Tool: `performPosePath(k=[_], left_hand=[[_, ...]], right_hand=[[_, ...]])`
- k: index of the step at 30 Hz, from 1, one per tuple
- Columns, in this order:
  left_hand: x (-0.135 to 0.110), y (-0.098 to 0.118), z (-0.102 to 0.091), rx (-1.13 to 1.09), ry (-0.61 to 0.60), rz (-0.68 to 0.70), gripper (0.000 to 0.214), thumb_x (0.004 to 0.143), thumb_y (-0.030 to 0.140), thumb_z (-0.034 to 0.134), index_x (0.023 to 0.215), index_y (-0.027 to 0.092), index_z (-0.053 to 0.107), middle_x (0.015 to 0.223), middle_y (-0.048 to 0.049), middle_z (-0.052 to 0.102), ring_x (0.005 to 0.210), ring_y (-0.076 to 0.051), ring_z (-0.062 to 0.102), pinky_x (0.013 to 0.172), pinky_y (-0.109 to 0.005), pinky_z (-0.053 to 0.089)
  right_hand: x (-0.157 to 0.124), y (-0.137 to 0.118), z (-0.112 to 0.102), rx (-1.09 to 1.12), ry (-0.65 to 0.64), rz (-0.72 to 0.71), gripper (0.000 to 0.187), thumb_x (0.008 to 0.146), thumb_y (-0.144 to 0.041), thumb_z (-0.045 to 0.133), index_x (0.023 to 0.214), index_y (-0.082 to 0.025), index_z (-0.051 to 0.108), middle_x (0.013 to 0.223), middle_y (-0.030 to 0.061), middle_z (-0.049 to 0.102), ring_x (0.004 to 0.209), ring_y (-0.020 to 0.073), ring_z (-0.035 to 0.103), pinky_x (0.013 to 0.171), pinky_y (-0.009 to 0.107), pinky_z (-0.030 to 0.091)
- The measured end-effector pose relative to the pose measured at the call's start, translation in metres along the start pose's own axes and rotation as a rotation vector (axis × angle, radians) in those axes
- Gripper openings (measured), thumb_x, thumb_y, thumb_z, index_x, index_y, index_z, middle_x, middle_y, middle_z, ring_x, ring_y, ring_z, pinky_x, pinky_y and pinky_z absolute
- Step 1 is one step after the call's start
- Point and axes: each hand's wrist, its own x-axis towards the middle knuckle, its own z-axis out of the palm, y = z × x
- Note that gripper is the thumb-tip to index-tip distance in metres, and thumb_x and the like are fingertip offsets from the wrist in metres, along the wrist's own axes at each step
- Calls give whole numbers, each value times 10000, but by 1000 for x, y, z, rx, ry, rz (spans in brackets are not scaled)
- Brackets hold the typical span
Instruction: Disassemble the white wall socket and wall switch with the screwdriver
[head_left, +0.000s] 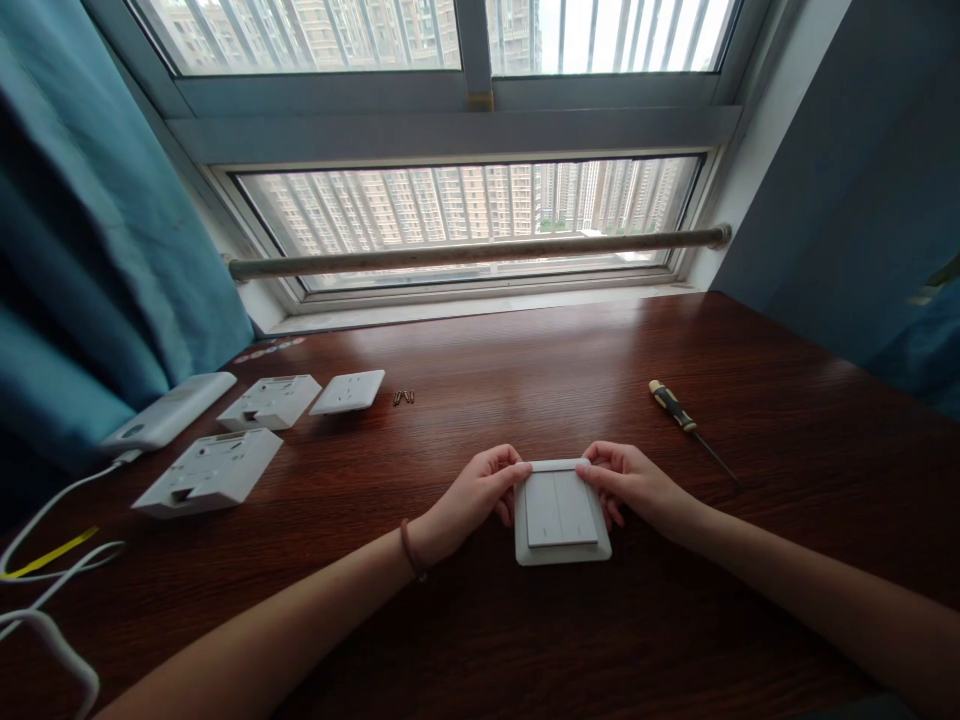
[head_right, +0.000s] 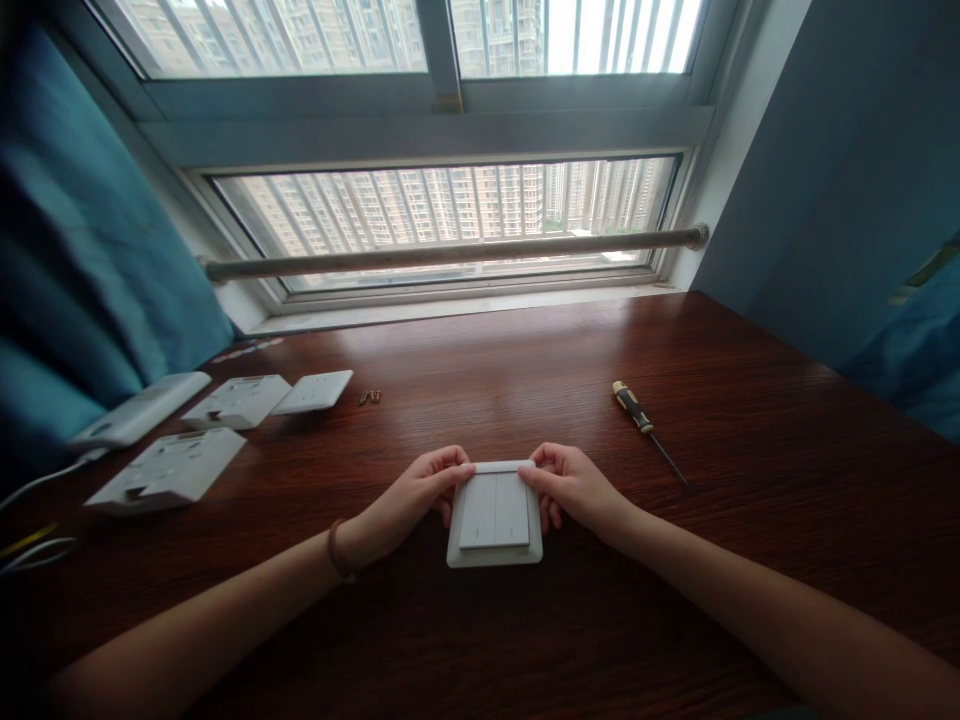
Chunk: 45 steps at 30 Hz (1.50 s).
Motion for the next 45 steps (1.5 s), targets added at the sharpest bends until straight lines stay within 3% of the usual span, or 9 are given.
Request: performPosePath(k=[11, 22, 26, 31, 35, 39, 45], left_hand=[[-1, 4, 5, 79, -55, 40, 333, 724, 447, 590, 722, 123, 511, 567, 48, 446, 447, -48, 392, 365, -147, 302], [2, -5, 6, 14, 0, 115, 324, 762, 450, 551, 707, 136, 494, 562, 55, 413, 473, -49, 370, 407, -150, 304], [1, -1, 6, -24, 56, 63, 378, 755, 525, 523, 780, 148, 505, 605, 37, 472, 483, -69, 449, 386, -150, 342], [2, 4, 2, -112, -24, 17, 437, 778, 550, 483, 938, 144, 517, 722, -36, 603, 522, -101, 553, 416, -172, 397], [-5, 6, 7, -221, -58, -16, 413, 801, 510, 481, 961, 130, 513, 741, -62, 622, 529, -120, 583, 486, -223, 455], [-20, 6, 19, -262, 1, -57, 352, 790, 432, 554, 959, 125, 517, 827, -92, 636, 701, -165, 632, 633, -274, 506], [-33, 10, 36, -424, 15, 4, 327, 792, 312, 583, 1048, 112, 545, 1076, -150, 618, 935, -226, 617, 854, -369, 477]], right_hand=[[-5, 5, 6, -39, -90, -9, 271, 810, -428, 485, 741, -185, 388, 391, -78, 513, 280, 78, 487, 244, 119, 258], [-5, 2, 7, -38, -92, -38, 289, 796, -434, 525, 824, -156, 451, 474, -64, 535, 335, 67, 501, 294, 138, 323], [-1, 7, 3, 98, -20, -28, 277, 792, -428, 539, 780, -164, 456, 473, -59, 525, 330, 57, 464, 300, 145, 300], [6, 8, -3, 371, 89, 22, 236, 739, -348, 618, 721, -156, 483, 490, -51, 500, 352, 43, 436, 306, 143, 278], [7, 6, -3, 412, 130, 8, 218, 735, -313, 617, 696, -150, 477, 506, -40, 509, 371, 43, 448, 312, 141, 275], [5, 6, -2, 413, 137, -22, 216, 750, -313, 602, 703, -160, 456, 516, -34, 535, 371, 51, 469, 323, 147, 280], [-4, 5, 5, 385, 16, -86, 283, 765, -399, 598, 766, -177, 421, 592, -11, 611, 434, 88, 561, 382, 162, 353]])
